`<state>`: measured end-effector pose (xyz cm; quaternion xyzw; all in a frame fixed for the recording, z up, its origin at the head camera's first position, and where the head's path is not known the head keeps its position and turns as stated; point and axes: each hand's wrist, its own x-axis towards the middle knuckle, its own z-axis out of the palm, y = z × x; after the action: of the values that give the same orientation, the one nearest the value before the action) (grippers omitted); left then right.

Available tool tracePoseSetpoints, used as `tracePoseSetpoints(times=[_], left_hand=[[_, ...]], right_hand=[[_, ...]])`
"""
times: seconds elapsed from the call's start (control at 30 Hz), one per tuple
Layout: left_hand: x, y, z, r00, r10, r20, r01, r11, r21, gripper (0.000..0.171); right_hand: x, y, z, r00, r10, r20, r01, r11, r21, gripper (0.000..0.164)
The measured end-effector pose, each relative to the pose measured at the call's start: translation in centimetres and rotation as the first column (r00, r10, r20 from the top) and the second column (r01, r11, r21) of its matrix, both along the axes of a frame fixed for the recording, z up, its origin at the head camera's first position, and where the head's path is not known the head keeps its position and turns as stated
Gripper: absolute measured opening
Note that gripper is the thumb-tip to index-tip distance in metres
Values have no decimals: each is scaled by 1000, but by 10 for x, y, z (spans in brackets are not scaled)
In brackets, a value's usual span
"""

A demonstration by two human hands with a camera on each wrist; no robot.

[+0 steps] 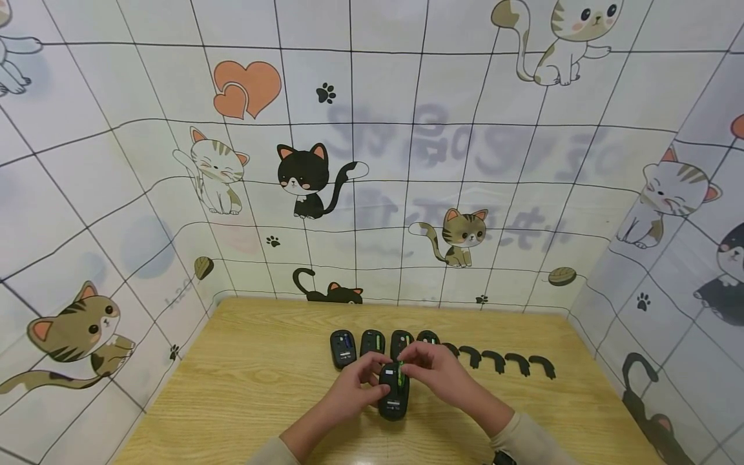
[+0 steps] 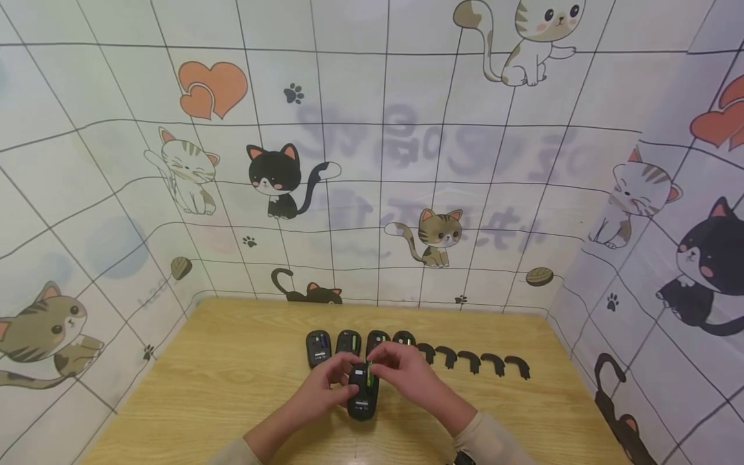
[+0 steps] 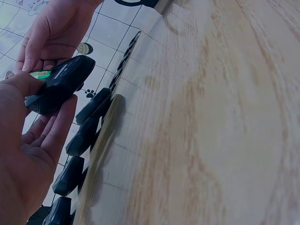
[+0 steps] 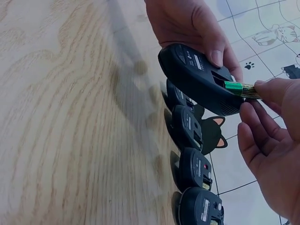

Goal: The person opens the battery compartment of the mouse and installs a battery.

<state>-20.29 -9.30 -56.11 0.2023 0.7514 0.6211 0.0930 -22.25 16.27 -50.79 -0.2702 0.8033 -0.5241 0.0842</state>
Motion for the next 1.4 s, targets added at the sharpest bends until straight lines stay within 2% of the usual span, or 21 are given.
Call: tracePoseSetpoints(times=[0.4, 0.73, 0.97, 1.2, 1.4], left_hand=[[-1, 0, -3, 1000, -3, -15, 3, 1000, 21, 43], [0, 0, -2, 1000, -6, -7, 6, 1000, 17, 43], [-1, 1, -2, 1000, 1, -14, 0, 1000, 18, 41], [-2, 0, -1, 1000, 7, -17, -7, 1000, 18, 42], [-2, 0, -2, 999, 12, -31, -12, 1000, 11, 42]], right_hand=[[0, 1, -9, 999, 7, -42, -5, 999, 38, 11], [3, -2, -8, 996, -1, -95, 9, 997, 77, 8], [4, -4, -8, 992, -12, -126, 20, 998, 63, 7], [5, -5, -8, 995, -28, -99, 34, 998, 56, 4], [5, -7, -10, 996, -65, -57, 68, 996, 55, 7]])
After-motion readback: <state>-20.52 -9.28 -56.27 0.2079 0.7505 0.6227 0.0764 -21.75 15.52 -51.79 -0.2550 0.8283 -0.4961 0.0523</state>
